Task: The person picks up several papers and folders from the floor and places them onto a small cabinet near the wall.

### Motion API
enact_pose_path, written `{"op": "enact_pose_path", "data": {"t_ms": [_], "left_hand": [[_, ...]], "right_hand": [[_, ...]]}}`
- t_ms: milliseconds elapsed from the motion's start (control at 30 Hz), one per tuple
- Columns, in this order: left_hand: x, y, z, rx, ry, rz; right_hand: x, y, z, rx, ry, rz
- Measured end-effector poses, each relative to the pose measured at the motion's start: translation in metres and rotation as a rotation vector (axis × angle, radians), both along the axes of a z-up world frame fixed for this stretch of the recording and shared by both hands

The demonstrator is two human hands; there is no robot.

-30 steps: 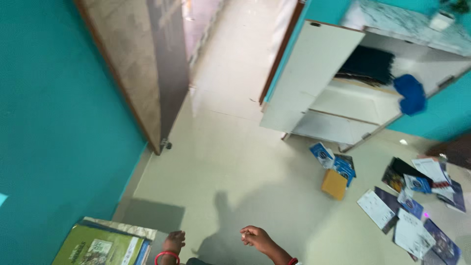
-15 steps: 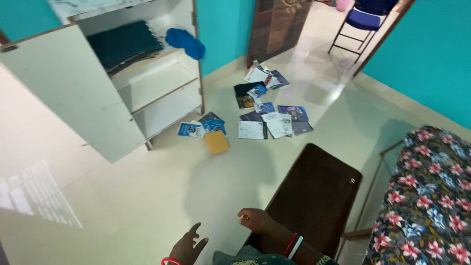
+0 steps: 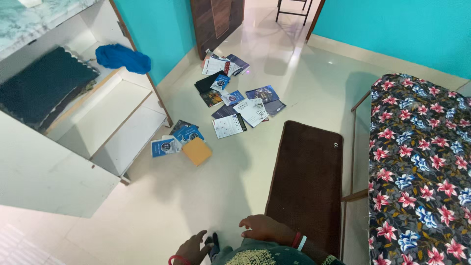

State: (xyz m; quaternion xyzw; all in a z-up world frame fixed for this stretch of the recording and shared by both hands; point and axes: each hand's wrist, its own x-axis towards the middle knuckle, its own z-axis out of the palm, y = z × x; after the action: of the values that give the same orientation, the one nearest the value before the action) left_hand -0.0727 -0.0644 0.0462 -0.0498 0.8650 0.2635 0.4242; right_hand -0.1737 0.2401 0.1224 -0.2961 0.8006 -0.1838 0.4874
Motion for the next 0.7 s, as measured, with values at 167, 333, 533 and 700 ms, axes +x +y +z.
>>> {"op": "enact_pose_path", "data": {"t_ms": [167,333,533,700], "left_hand": [[-0.084,-0.059,0.058,-0.081,0.258,-0.001],[-0.149,-0.079,0.076,-0.057,0.326,-0.041],[-0.173,-0.054,0.044,0.125,0.244,-0.196],[-0.201,-0.026,0.031,0.142,0.292,-0.378]], "right_hand": [[-0.056,-0.072,0.021,0.055,0.071,-0.086],[-0.095,-0.122,0.043,-0.049,0.154,-0.145],[-0.100,-0.100,0.046,-0.151,0.066,-0.389],[-0.117,-0.061,0.012,-0.065,0.040,-0.476]]}}
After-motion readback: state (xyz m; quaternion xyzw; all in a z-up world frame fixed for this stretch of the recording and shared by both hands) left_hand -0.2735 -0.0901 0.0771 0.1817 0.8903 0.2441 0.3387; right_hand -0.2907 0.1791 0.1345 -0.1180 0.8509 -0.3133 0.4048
